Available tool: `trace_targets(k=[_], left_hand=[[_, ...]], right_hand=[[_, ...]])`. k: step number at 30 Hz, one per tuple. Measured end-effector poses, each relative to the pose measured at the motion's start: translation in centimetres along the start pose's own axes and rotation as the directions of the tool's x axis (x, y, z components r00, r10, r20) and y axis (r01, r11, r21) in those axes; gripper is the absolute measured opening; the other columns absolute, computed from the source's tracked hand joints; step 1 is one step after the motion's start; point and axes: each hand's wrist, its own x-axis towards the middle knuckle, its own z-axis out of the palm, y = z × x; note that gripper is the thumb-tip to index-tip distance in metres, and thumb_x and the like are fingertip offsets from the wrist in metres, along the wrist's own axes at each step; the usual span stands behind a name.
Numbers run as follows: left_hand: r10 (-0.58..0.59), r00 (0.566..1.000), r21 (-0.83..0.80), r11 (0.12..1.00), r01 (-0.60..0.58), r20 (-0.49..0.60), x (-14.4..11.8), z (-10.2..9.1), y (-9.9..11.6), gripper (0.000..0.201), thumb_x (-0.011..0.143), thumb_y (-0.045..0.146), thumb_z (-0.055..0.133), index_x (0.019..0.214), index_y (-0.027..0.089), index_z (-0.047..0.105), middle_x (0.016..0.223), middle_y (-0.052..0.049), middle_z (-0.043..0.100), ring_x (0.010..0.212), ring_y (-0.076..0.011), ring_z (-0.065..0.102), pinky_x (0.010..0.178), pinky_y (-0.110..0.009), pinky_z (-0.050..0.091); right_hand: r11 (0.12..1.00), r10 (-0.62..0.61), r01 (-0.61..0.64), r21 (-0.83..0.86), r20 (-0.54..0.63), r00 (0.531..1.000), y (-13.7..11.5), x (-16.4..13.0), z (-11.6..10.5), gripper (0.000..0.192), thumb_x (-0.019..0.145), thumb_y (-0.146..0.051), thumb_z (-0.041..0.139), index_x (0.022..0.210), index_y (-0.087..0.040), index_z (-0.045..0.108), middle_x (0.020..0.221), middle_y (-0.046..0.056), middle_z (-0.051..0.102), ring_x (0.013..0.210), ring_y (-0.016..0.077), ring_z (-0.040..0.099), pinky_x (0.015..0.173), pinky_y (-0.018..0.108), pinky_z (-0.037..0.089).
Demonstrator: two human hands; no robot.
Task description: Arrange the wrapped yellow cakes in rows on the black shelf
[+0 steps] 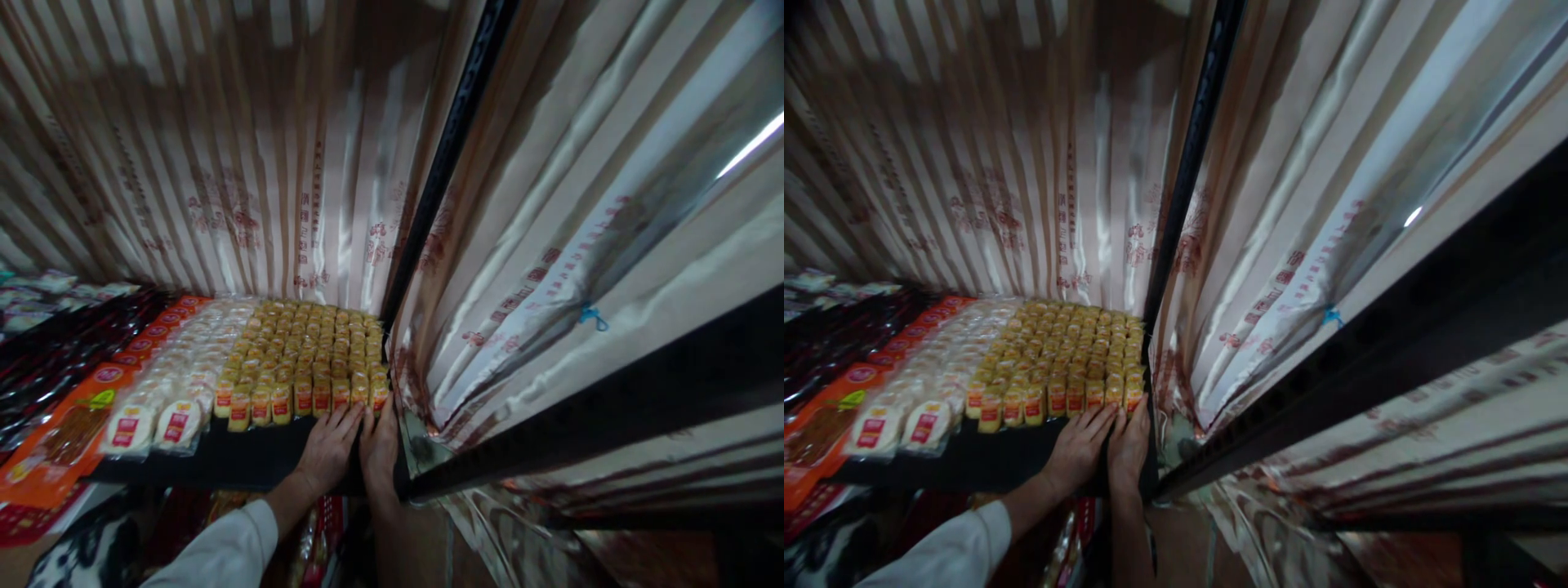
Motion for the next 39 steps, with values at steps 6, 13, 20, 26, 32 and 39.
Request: trace_targets(k=[6, 13, 20, 26, 32, 39], left_hand=[[0.027, 1.000, -0.039, 0.999, -0.027, -0.012, 0.0, -0.3, -0.1, 0.046, 0.084, 0.013, 0.037, 0.130, 0.016, 0.043, 0.137, -0.004, 0.043, 0.120, -0.0229, 0.042, 0.093, -0.033, 0.038], [0.005, 0.999, -0.074, 0.997, -0.002, 0.039, 0.1, -0.2, -0.2, 0.049, 0.084, 0.014, 0.038, 0.132, 0.017, 0.039, 0.137, -0.004, 0.043, 0.121, -0.0223, 0.041, 0.095, -0.034, 0.038], [0.018, 0.999, -0.105, 0.994, -0.013, 0.051, 0.1, -0.1, -0.3, 0.048, 0.085, 0.017, 0.037, 0.133, 0.015, 0.037, 0.138, -0.005, 0.041, 0.122, -0.0221, 0.040, 0.097, -0.034, 0.037], [0.017, 1.000, -0.093, 0.995, -0.017, 0.005, 0.1, 0.1, -0.3, 0.048, 0.086, 0.017, 0.036, 0.134, 0.015, 0.036, 0.134, -0.007, 0.046, 0.120, -0.0206, 0.042, 0.096, -0.033, 0.038], [0.009, 1.000, -0.119, 0.993, -0.009, 0.002, 0.2, 0.1, -0.3, 0.048, 0.085, 0.018, 0.037, 0.133, 0.015, 0.037, 0.136, -0.005, 0.044, 0.122, -0.0216, 0.040, 0.097, -0.033, 0.037], [0.022, 0.999, -0.137, 0.990, -0.026, -0.032, 0.1, 0.2, -0.4, 0.050, 0.082, 0.016, 0.040, 0.132, 0.014, 0.039, 0.137, -0.005, 0.043, 0.121, -0.0216, 0.041, 0.097, -0.033, 0.038]], right_hand=[[0.999, 0.002, -0.001, 0.035, -0.024, 1.000, -0.1, 0.3, -0.1, 0.052, 0.087, -0.035, 0.025, 0.124, -0.005, 0.045, 0.124, 0.020, 0.051, 0.119, 0.0261, 0.044, 0.097, 0.044, 0.035], [1.000, 0.023, -0.023, 0.010, -0.002, 1.000, -0.3, 0.6, -0.1, 0.052, 0.086, -0.034, 0.028, 0.121, -0.002, 0.048, 0.119, 0.023, 0.054, 0.113, 0.0265, 0.049, 0.095, 0.043, 0.037], [0.992, 0.056, -0.056, 0.109, 0.004, 0.998, -1.1, 1.3, -0.6, 0.058, 0.084, -0.035, 0.034, 0.134, -0.008, 0.031, 0.135, 0.016, 0.040, 0.127, 0.0234, 0.034, 0.104, 0.042, 0.027], [0.980, 0.000, -0.016, 0.198, 0.083, 0.997, -0.8, 1.6, -0.5, 0.053, 0.084, -0.034, 0.033, 0.132, -0.014, 0.036, 0.133, 0.012, 0.044, 0.124, 0.0208, 0.038, 0.103, 0.040, 0.030], [0.993, -0.042, 0.034, 0.115, 0.066, 0.997, -0.2, 1.7, 0.1, 0.052, 0.085, -0.032, 0.031, 0.130, -0.008, 0.039, 0.131, 0.016, 0.045, 0.123, 0.0230, 0.039, 0.102, 0.041, 0.031], [0.995, -0.067, 0.063, 0.077, 0.051, 0.996, 0.4, 1.5, 0.3, 0.056, 0.084, -0.034, 0.033, 0.133, -0.008, 0.032, 0.137, 0.017, 0.037, 0.129, 0.0246, 0.030, 0.104, 0.045, 0.026]])
